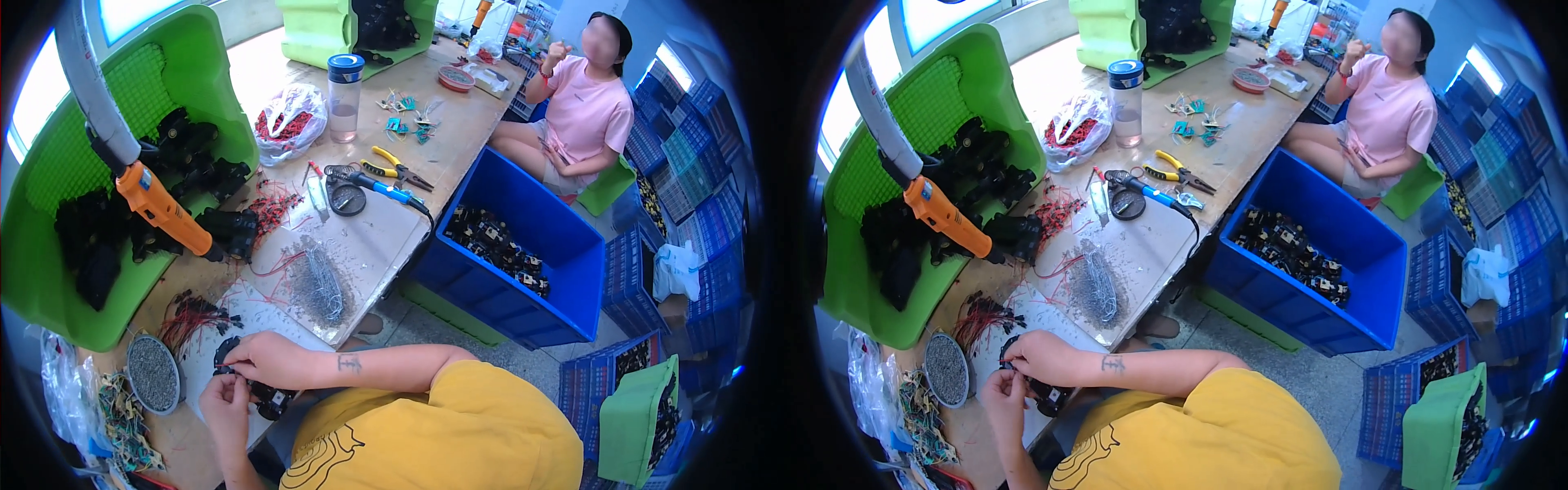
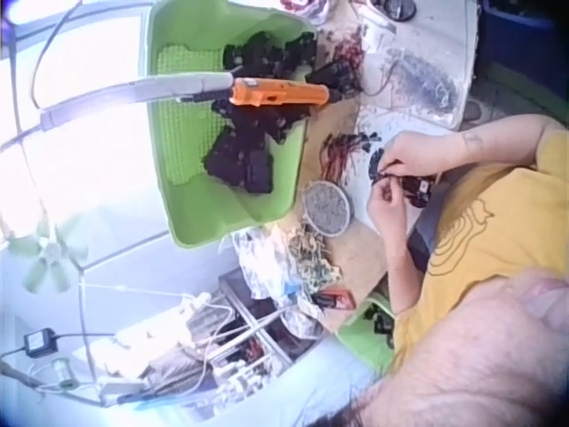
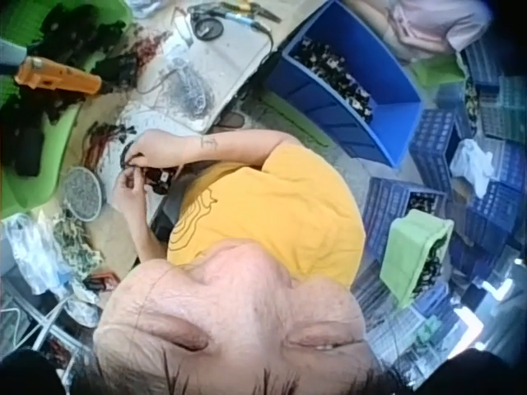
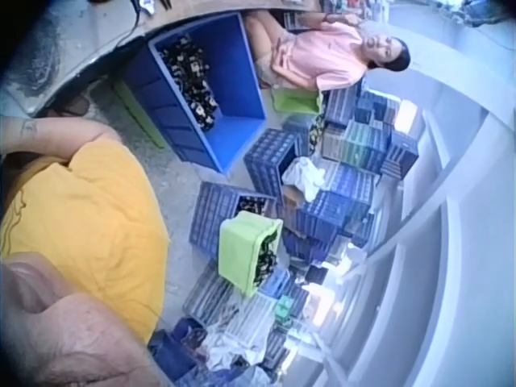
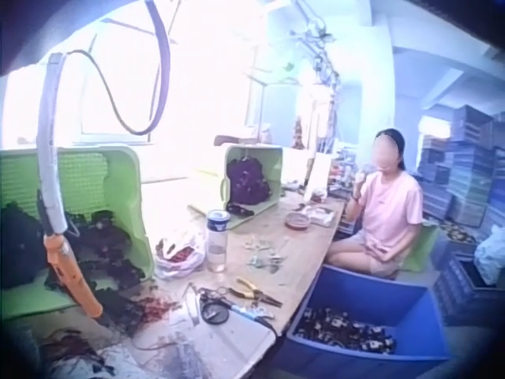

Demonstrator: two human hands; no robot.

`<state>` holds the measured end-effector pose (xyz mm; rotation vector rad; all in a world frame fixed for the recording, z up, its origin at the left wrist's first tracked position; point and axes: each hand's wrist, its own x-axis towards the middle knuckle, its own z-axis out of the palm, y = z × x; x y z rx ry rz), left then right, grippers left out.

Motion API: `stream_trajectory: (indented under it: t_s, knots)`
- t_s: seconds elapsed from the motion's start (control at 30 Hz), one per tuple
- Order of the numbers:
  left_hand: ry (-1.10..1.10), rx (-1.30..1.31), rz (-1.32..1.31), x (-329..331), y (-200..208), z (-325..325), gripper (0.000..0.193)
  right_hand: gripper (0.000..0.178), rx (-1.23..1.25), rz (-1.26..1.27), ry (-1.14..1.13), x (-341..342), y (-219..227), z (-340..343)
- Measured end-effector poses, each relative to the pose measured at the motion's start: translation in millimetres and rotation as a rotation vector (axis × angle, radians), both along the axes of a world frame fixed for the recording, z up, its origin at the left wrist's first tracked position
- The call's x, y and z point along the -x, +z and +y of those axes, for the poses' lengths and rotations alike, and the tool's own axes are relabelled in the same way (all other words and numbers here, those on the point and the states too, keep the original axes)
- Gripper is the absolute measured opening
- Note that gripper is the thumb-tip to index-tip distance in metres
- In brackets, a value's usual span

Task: The person assembles electronic components onto a toy car chassis by attaching circuit boards, wires, and screws to the chassis with an electric screwdriver and pliers, then soldering the wires with a soldering iron.

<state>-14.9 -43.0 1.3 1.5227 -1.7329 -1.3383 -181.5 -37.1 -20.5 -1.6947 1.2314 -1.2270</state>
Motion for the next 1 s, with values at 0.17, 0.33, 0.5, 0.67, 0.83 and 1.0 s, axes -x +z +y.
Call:
stream_trajectory:
  t_s: [0.17,0.33,0.5,0.67,0.83,1.0]
  knots:
    - [-0.251,1.365,-0.665,20.4,19.4,-0.2,0.007,0.016,-0.108,0.249,0.046,0.1,-0.7,-5.4]
    - [-0.055,0.571,-0.226,-8.7,-16.3,-9.6,0.009,0.010,0.243,0.412,0.057,5.5,-0.6,-5.5]
    - [0.122,0.065,0.311,-1.8,-15.8,-14.6,0.023,0.015,0.270,0.357,0.083,6.7,-7.9,-6.8]
    - [0.161,-0.073,0.465,0.1,-10.1,-13.3,0.032,0.014,0.321,0.288,0.145,11.0,-8.7,-12.5]
    - [0.130,-0.030,0.446,-3.0,-18.2,-17.1,0.032,0.010,0.507,0.487,0.158,9.0,-6.1,-22.2]
    - [0.156,-0.036,0.443,-0.8,-17.7,-17.2,0.031,0.009,0.639,0.554,0.198,9.9,-8.4,-32.6]
